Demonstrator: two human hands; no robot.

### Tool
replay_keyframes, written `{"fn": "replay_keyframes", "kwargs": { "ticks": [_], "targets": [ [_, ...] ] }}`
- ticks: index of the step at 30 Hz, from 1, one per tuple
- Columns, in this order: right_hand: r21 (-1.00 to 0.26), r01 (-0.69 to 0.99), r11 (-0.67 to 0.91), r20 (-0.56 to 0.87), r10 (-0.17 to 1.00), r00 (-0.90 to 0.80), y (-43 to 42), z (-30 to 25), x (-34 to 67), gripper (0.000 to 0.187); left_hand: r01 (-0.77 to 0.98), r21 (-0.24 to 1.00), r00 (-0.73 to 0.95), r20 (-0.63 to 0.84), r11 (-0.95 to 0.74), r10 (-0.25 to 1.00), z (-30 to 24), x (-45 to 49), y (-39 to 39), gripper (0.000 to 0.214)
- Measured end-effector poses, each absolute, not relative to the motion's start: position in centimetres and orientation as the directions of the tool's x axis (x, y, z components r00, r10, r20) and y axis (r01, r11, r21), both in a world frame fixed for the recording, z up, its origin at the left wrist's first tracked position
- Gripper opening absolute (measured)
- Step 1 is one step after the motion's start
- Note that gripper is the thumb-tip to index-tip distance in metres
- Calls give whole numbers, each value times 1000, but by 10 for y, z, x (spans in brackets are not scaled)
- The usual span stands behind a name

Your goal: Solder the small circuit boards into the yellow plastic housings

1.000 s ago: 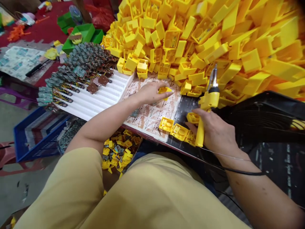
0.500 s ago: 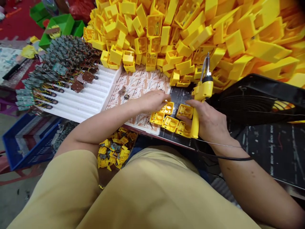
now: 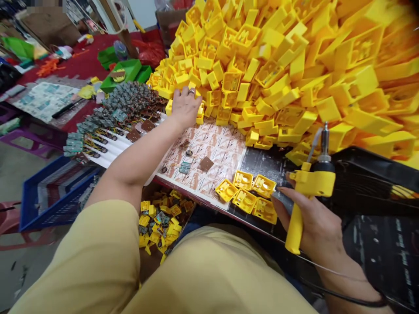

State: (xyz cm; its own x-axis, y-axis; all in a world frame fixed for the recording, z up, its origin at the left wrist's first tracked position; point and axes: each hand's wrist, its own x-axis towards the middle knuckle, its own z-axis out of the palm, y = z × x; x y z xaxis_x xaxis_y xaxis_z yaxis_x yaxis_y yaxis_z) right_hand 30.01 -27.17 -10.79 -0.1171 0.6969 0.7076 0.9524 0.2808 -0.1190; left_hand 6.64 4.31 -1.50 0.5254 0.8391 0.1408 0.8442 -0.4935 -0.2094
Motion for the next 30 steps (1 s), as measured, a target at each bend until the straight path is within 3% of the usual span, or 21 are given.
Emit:
{"fn": "replay_keyframes", "kwargs": {
  "ticks": [5,8,14,18,21,25,30],
  "targets": [
    [-94,957,276,713,689,-129,-275,-110,302,30,922,-176,381,262,-345,887,-4,49,44,55],
    [-107,951,289,711,691,-130,-273,-112,300,30,938,-116,345,241,-326,907,-14,43,55,71],
    [-99,949,299,703,696,-146,-271,-112,297,31,928,-45,369,241,-370,897,-29,44,73,60],
    [-108,951,290,708,694,-131,-275,-112,298,32,885,-51,461,242,-463,854,-27,45,50,53],
    [-125,949,289,701,703,-122,-276,-114,298,46,820,-66,568,215,-569,794,-36,49,21,48],
    [-124,948,294,688,714,-132,-273,-116,295,69,679,-96,734,68,-728,676,-57,64,-8,46],
    [-132,963,234,658,747,-91,-275,-120,295,71,607,5,793,-72,-794,605,-62,86,-19,50]
  ]
}}
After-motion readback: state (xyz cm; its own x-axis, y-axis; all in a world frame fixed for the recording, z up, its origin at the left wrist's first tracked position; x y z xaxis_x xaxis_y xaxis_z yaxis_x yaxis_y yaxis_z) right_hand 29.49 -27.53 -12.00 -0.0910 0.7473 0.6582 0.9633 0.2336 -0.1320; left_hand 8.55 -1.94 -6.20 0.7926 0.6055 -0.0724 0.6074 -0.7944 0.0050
